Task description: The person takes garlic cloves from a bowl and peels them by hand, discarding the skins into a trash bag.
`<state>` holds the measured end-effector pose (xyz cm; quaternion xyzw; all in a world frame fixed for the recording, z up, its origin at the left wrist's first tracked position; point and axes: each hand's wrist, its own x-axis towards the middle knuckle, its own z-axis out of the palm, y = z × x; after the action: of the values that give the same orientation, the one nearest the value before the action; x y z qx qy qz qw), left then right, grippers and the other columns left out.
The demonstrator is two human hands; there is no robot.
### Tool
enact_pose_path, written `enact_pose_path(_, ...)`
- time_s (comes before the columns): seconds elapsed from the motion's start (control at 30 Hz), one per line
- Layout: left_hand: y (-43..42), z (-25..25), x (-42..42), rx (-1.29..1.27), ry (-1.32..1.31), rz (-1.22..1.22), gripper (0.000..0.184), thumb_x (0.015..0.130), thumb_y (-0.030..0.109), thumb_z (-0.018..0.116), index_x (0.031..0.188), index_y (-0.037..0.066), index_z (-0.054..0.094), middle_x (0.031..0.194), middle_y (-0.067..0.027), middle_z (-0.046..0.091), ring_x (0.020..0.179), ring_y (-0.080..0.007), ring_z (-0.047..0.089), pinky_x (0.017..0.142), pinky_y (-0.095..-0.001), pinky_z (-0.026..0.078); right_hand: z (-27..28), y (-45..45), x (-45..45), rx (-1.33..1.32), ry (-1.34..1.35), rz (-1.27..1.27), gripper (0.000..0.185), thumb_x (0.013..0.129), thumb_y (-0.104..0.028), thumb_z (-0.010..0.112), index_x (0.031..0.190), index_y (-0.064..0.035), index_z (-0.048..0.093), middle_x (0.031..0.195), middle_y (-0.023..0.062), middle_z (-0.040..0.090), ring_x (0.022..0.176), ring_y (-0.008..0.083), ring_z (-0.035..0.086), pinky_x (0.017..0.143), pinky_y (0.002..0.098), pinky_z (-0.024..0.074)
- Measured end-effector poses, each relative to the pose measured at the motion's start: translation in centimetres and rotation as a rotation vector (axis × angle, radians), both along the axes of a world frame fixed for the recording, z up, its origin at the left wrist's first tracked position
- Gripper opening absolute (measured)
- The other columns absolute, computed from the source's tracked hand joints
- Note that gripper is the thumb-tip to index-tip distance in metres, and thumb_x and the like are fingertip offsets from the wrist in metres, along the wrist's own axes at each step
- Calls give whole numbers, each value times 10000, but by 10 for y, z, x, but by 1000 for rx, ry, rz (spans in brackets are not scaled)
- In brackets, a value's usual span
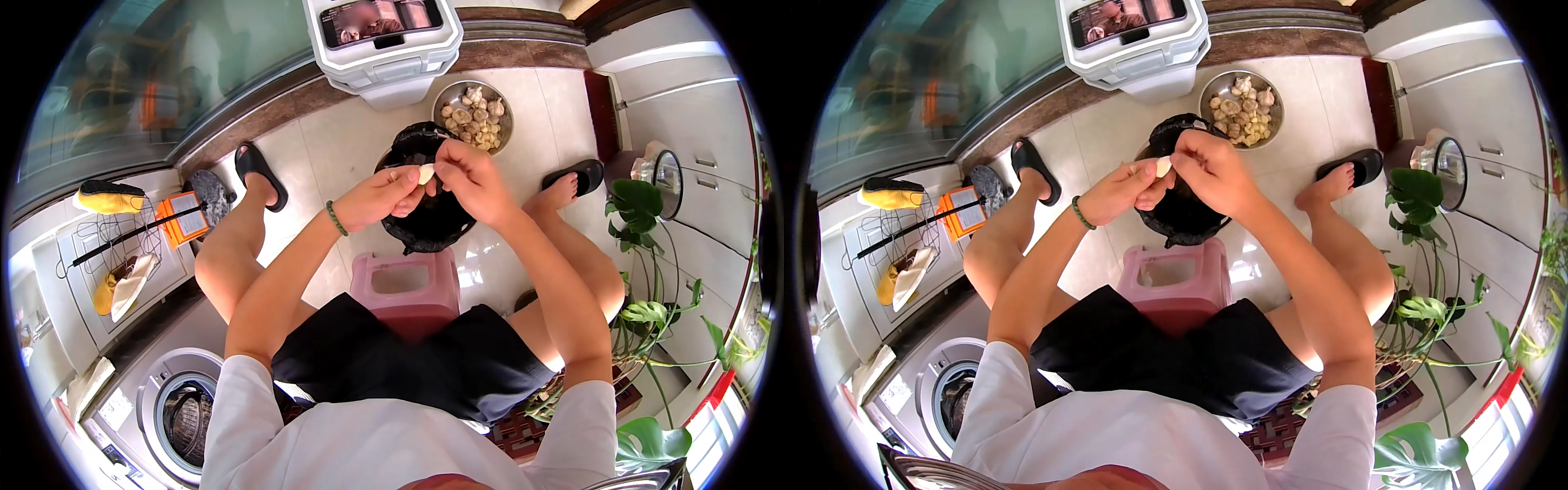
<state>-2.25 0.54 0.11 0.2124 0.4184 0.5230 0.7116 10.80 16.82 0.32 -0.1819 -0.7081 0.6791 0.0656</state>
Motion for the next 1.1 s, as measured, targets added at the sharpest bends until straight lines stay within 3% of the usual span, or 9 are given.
enact_pose_path(0.43, 2, 1, -2, -65, 42, 58, 446, 1025, 444, 431, 1000, 21, 572, 678, 69, 333, 606, -49, 296, 555, -220, 277, 7, -5, -2, -93, 38, 78, 118, 881, 0, 540, 764, 2, 523, 699, 26, 607, 600, 75, 473, 532, 252, 387)
enact_pose_path(0.57, 1, 1, 4, -80, 476, 132, 395, 1020, 360, 469, 872, 22, 610, 635, 47, 417, 601, -78, 386, 573, -239, 346, -2, -7, 0, 169, 93, 44, 135, 874, -10, 557, 746, -2, 516, 647, 8, 528, 606, 67, 447, 519, 258, 362)
enact_pose_path(0.6, 1, 2, 5, -75, 652, 171, 395, 1016, 350, 474, 836, 28, 617, 628, 26, 467, 606, -98, 426, 585, -259, 378, -6, -10, -1, 169, 94, 47, 135, 874, -10, 557, 746, -2, 516, 647, 8, 528, 606, 67, 447, 519, 258, 362)
enact_pose_path(0.7, 1, 3, 4, -76, 762, 144, 393, 1010, 351, 481, 820, 40, 628, 675, -27, 559, 626, -138, 481, 620, -300, 421, -16, -17, 0, -21, 20, -16, 143, 870, -7, 555, 736, -5, 504, 636, 4, 479, 596, 64, 428, 515, 251, 346)
enact_pose_path(0.73, 1, 6, 4, -77, 762, 150, 393, 1010, 351, 481, 820, 40, 628, 675, -27, 559, 626, -138, 481, 620, -300, 421, -18, -17, 2, -21, 7, -21, 148, 868, -4, 555, 731, -7, 498, 643, 0, 478, 594, 57, 415, 514, 247, 339)
enact_pose_path(0.8, 0, 13, 6, -62, 1072, 115, 392, 1025, 336, 458, 826, 41, 624, 645, 44, 435, 612, -82, 415, 576, -251, 365, -18, -19, 3, -17, -6, -23, 154, 866, 0, 555, 725, -10, 492, 651, -4, 477, 591, 51, 402, 513, 244, 332)
enact_pose_path(0.93, -5, 6, 5, 24, 892, 173, 408, 1036, 352, 432, 836, 36, 596, 652, 52, 411, 606, -71, 381, 571, -239, 345, -3, -19, -1, -160, -39, -17, 148, 902, -23, 517, 755, -27, 496, 673, -9, 512, 591, 44, 451, 526, 221, 379)
enact_pose_path(1.0, -8, 0, 5, -20, 247, 140, 429, 1041, 390, 412, 864, 32, 568, 669, 65, 378, 598, -58, 335, 560, -224, 313, 3, -20, -2, -284, -17, -15, 147, 916, -33, 499, 770, -33, 500, 680, -9, 527, 591, 47, 474, 534, 215, 402)
enact_pose_path(1.1, -12, -2, 11, 15, 148, 184, 390, 1042, 377, 417, 930, 26, 544, 676, 67, 361, 594, -44, 304, 547, -214, 279, 4, -24, -1, -246, 33, -1, 153, 935, -51, 470, 787, -33, 505, 694, 7, 554, 589, 64, 515, 555, 218, 449)
